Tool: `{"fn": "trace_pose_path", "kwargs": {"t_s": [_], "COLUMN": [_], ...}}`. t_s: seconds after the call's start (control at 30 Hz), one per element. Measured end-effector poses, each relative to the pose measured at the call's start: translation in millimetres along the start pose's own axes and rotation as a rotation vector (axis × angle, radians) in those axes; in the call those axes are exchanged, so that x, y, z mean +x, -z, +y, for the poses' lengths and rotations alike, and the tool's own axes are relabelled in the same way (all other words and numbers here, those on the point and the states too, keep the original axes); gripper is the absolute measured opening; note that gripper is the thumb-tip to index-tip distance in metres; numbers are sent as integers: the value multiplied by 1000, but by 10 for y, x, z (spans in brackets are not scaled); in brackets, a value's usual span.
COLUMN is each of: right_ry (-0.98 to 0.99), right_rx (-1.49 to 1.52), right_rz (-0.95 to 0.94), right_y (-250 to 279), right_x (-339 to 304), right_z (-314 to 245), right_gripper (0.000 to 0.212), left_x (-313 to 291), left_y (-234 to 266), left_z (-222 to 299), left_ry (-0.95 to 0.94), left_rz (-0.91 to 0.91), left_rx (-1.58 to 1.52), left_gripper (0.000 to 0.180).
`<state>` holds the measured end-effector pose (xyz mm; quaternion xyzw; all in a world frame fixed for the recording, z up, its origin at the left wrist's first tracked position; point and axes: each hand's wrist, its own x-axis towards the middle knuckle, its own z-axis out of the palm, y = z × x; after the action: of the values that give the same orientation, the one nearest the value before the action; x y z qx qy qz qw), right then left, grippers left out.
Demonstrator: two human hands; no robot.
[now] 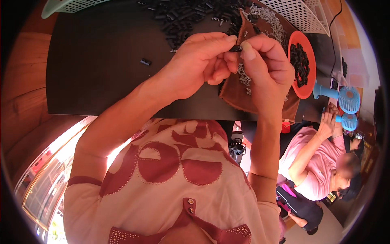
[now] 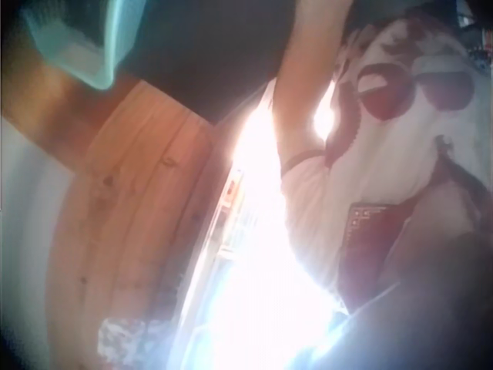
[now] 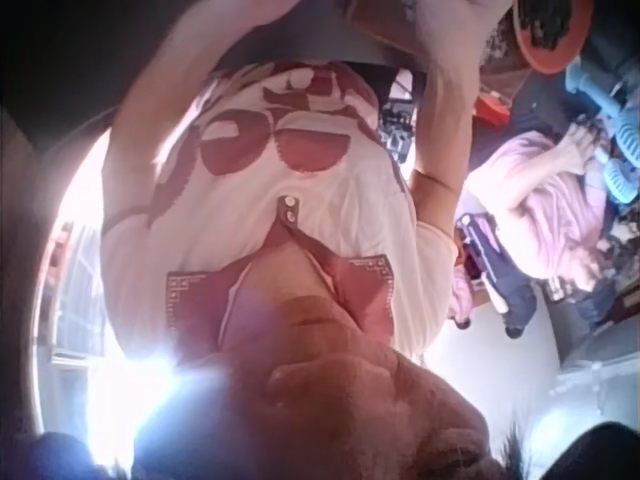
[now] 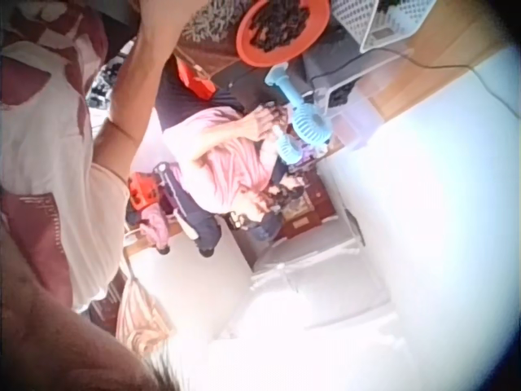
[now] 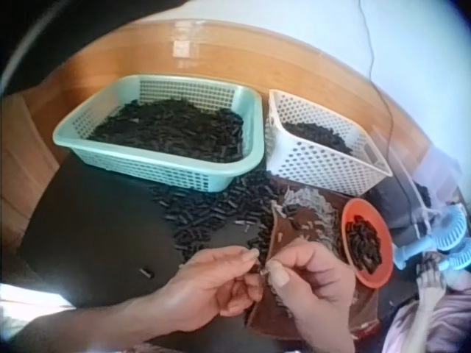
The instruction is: The person assembles small components by picking up plastic parts and metal pieces from the table and fitting them together by hand.
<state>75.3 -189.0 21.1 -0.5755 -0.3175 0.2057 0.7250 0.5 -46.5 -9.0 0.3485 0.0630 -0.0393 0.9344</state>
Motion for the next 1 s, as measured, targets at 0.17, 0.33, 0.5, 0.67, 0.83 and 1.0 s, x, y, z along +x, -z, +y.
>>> {"fn": "trace_pose_path", "kwargs": {"t_s": [0.17,0.33,0.5,0.67,0.83,1.0], "right_ry": [11,28,4,-10,-162,-408], "right_rx": [-50,-98,-48,-141,-370,-782], "right_rz": [-39,-51,9,135,306,227], "right_y": [31,75,53,139,418,1006], "right_x": [30,29,10,-25,-104,-281], "right_z": [10,37,28,23,-164,-213], "right_gripper": [6,6,6,7,5,12], "left_x": [16,34,48,51,60,74], "left_y": [5,8,3,-39,-17,-40], "left_z": [9,0,-1,22,43,77], "left_ry": [10,-13,-10,-3,-8,-40], "left_rz": [5,16,10,40,39,77], "left_rx": [-21,-14,-8,8,-2,-25], "left_gripper": [26,27,28,27,26,26]}}
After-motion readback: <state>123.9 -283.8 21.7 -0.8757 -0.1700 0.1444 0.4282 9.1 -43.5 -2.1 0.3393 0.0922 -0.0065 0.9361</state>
